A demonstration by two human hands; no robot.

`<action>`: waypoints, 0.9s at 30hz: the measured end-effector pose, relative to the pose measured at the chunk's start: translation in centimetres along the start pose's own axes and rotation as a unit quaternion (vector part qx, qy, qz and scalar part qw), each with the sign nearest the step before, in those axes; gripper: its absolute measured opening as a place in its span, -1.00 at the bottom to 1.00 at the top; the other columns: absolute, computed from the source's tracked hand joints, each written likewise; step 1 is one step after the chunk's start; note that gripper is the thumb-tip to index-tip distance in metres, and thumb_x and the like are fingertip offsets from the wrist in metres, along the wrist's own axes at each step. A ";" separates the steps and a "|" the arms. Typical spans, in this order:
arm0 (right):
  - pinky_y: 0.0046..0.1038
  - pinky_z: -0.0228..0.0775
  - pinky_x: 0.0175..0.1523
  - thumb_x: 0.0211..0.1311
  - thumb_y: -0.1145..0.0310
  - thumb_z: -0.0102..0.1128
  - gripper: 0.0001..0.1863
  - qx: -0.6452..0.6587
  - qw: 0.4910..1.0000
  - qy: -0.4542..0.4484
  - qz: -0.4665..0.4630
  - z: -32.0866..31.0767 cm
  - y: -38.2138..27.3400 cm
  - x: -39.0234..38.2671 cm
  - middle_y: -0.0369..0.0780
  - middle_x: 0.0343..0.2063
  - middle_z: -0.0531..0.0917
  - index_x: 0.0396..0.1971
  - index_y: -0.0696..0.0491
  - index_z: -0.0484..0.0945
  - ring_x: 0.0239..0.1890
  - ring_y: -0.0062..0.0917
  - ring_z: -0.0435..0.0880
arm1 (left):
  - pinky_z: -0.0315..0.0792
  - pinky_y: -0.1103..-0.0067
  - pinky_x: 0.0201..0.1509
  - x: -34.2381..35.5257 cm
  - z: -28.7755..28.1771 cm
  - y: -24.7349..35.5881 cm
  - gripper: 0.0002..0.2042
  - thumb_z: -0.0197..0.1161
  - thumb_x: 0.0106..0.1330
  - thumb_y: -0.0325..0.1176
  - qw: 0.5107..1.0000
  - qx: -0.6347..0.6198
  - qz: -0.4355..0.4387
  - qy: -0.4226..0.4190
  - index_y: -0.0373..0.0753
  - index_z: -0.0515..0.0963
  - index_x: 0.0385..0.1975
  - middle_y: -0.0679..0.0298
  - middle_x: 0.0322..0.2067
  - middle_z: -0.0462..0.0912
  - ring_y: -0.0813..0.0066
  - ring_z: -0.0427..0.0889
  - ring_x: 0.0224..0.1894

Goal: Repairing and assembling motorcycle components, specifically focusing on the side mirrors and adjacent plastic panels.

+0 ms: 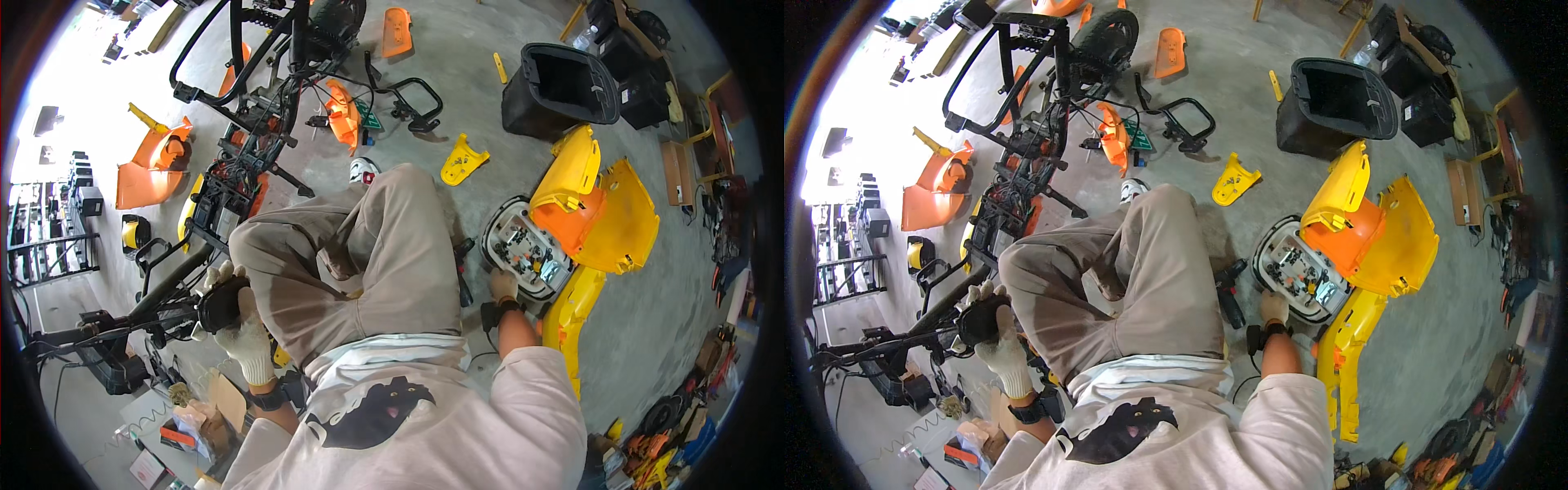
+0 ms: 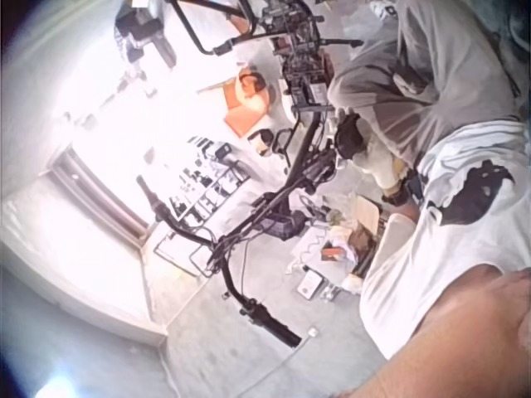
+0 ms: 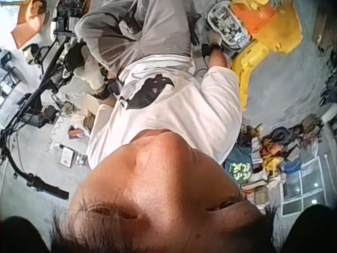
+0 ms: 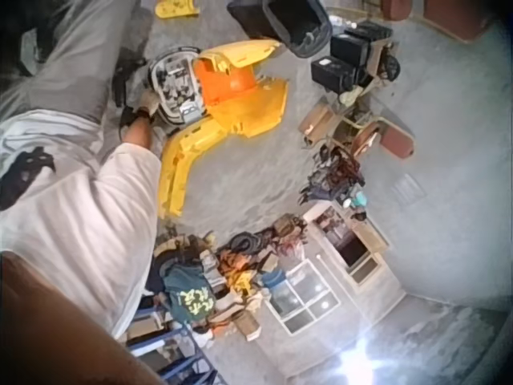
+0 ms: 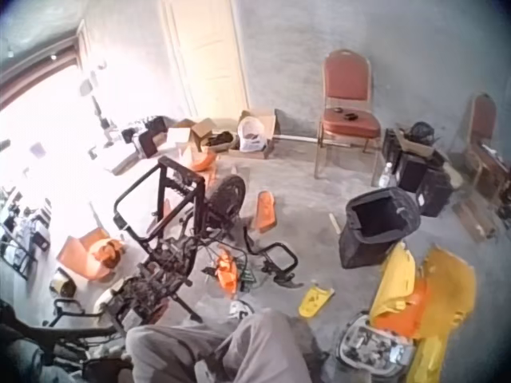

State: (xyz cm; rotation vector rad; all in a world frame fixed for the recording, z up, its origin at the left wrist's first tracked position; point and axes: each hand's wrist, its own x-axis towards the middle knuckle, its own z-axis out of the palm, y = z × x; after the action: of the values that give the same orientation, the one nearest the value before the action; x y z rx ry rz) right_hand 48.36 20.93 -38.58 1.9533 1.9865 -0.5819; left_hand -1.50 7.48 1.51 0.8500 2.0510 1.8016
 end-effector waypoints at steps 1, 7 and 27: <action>-0.11 0.58 -0.03 0.32 0.09 0.02 -0.60 -0.017 0.996 0.034 -0.084 -0.4 -0.5 -0.1 0.10 -0.24 0.73 -0.20 0.09 0.69 -0.18 -0.06 0.75 | 0.40 0.36 0.35 0.1 -0.1 0.1 -0.39 0.24 0.33 -0.66 1.000 0.007 0.004 0.005 -0.35 0.23 0.39 0.04 0.22 0.51 0.24 0.56 0.18; -0.04 0.51 -0.12 0.30 0.12 0.04 -0.60 0.130 0.981 0.034 0.142 -2.7 -3.6 -1.8 0.07 -0.42 0.69 -0.42 0.18 0.64 -0.22 -0.09 0.73 | 0.33 0.39 0.37 0.2 -0.1 0.4 -0.41 0.16 0.39 -0.65 0.998 0.033 0.027 -0.047 -0.36 0.19 0.41 0.07 0.26 0.47 0.24 0.50 0.25; -0.09 0.52 0.05 0.21 0.07 0.07 -0.56 0.413 0.858 -0.014 0.306 -4.0 -8.2 -0.6 0.12 -0.15 0.69 -0.23 0.14 0.71 -0.04 -0.04 0.70 | 0.41 0.46 0.34 1.9 0.5 -0.6 -0.59 0.08 0.47 -0.59 0.998 0.000 0.037 -0.049 -0.47 0.33 0.30 0.02 0.23 0.53 0.32 0.57 0.21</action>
State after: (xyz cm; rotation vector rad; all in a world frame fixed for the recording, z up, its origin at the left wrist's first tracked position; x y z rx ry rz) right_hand 40.46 22.38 -34.19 2.8267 0.9905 -1.4025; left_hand -2.80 9.00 1.14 1.0059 1.9835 1.7596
